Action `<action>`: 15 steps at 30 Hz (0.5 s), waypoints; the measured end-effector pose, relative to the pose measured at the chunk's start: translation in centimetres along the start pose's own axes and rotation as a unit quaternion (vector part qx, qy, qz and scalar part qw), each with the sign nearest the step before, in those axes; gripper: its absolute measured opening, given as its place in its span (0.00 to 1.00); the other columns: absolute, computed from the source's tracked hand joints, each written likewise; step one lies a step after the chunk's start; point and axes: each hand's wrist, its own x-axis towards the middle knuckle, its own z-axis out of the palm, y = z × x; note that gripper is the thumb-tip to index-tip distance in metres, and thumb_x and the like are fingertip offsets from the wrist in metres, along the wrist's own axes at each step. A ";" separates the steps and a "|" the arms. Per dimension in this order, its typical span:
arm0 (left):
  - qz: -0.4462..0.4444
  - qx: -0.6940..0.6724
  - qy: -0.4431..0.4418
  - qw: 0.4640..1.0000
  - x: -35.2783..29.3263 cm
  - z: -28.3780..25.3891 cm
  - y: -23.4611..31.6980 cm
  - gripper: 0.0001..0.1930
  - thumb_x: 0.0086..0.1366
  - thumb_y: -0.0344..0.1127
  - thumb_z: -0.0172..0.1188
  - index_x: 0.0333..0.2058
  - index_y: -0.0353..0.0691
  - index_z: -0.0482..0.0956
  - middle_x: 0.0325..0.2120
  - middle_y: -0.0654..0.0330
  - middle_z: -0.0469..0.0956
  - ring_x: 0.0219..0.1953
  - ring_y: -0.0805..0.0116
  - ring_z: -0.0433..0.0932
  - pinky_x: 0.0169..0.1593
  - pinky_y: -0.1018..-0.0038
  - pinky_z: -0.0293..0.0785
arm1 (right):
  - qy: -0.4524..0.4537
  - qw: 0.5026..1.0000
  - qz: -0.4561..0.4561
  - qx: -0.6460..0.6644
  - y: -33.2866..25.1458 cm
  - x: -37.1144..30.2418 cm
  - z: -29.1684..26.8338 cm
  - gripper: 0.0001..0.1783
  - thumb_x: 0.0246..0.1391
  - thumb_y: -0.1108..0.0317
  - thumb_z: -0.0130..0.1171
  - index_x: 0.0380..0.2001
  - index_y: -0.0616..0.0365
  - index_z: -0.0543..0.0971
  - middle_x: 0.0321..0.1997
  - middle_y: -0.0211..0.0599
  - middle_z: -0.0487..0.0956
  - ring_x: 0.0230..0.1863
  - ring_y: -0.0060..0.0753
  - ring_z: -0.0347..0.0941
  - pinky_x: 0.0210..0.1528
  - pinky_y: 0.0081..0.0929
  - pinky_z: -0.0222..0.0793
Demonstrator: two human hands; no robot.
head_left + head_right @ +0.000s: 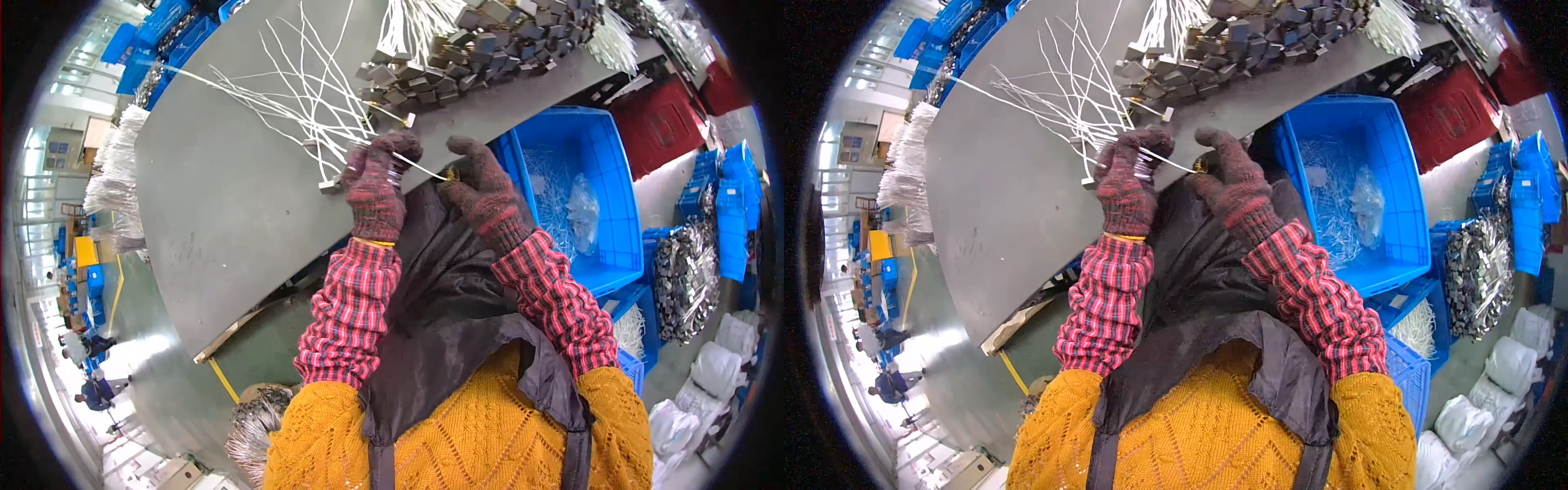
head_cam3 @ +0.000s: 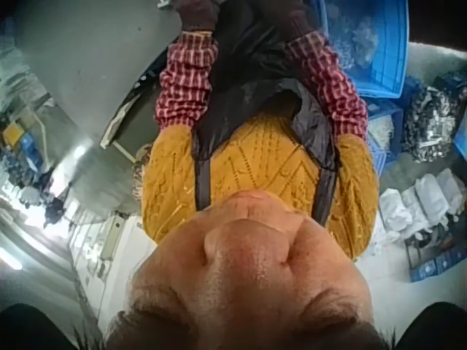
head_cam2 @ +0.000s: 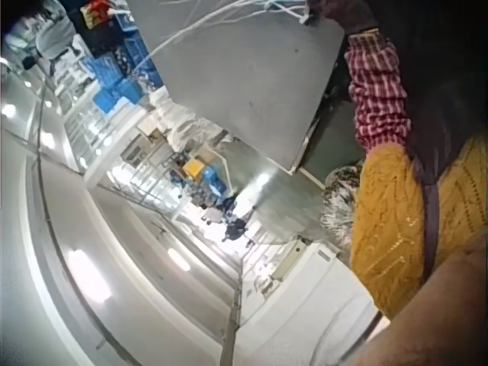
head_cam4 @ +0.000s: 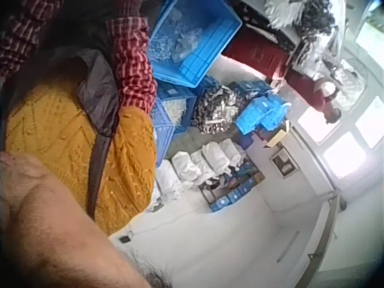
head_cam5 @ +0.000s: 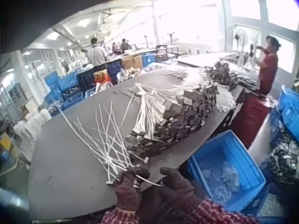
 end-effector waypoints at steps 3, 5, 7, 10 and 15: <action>0.281 0.447 -0.105 0.843 -0.2 -0.3 0.4 0.11 0.71 0.35 0.54 0.43 0.34 0.79 0.40 0.53 0.83 0.45 0.61 0.82 0.49 0.70 0.78 | 0.016 0.996 -0.052 -0.073 0.2 2.2 1.8 0.33 0.45 0.76 0.68 0.56 0.50 0.70 0.41 0.37 0.81 0.43 0.35 0.78 0.50 0.34 0.74; 0.059 0.151 -0.038 0.986 -0.8 0.8 0.5 0.10 0.70 0.32 0.54 0.43 0.34 0.81 0.37 0.57 0.83 0.41 0.66 0.80 0.47 0.71 0.75 | 0.010 0.995 -0.074 -0.069 0.0 3.8 3.1 0.32 0.45 0.75 0.68 0.56 0.50 0.70 0.41 0.37 0.81 0.43 0.35 0.78 0.49 0.34 0.74; -0.084 -0.004 0.025 0.996 -0.4 1.6 1.4 0.11 0.71 0.35 0.55 0.39 0.33 0.83 0.33 0.61 0.83 0.37 0.74 0.79 0.42 0.75 0.75 | -0.034 0.996 -0.078 0.007 -0.8 4.8 4.4 0.34 0.51 0.83 0.62 0.60 0.55 0.65 0.46 0.39 0.78 0.47 0.29 0.76 0.50 0.27 0.75; -0.156 0.009 0.040 0.987 1.1 0.4 2.6 0.12 0.71 0.35 0.54 0.39 0.33 0.83 0.32 0.61 0.83 0.33 0.74 0.79 0.39 0.77 0.76 | -0.021 0.991 -0.095 -0.095 -0.1 7.0 6.0 0.33 0.51 0.83 0.62 0.60 0.54 0.64 0.45 0.40 0.78 0.45 0.30 0.76 0.44 0.27 0.77; -0.119 0.041 0.017 0.992 3.4 -1.7 4.4 0.12 0.70 0.37 0.55 0.35 0.34 0.81 0.28 0.58 0.82 0.31 0.71 0.80 0.36 0.75 0.77 | -0.041 0.985 -0.077 -0.148 -1.3 7.3 6.6 0.33 0.51 0.78 0.65 0.59 0.52 0.65 0.41 0.38 0.78 0.32 0.26 0.76 0.26 0.25 0.74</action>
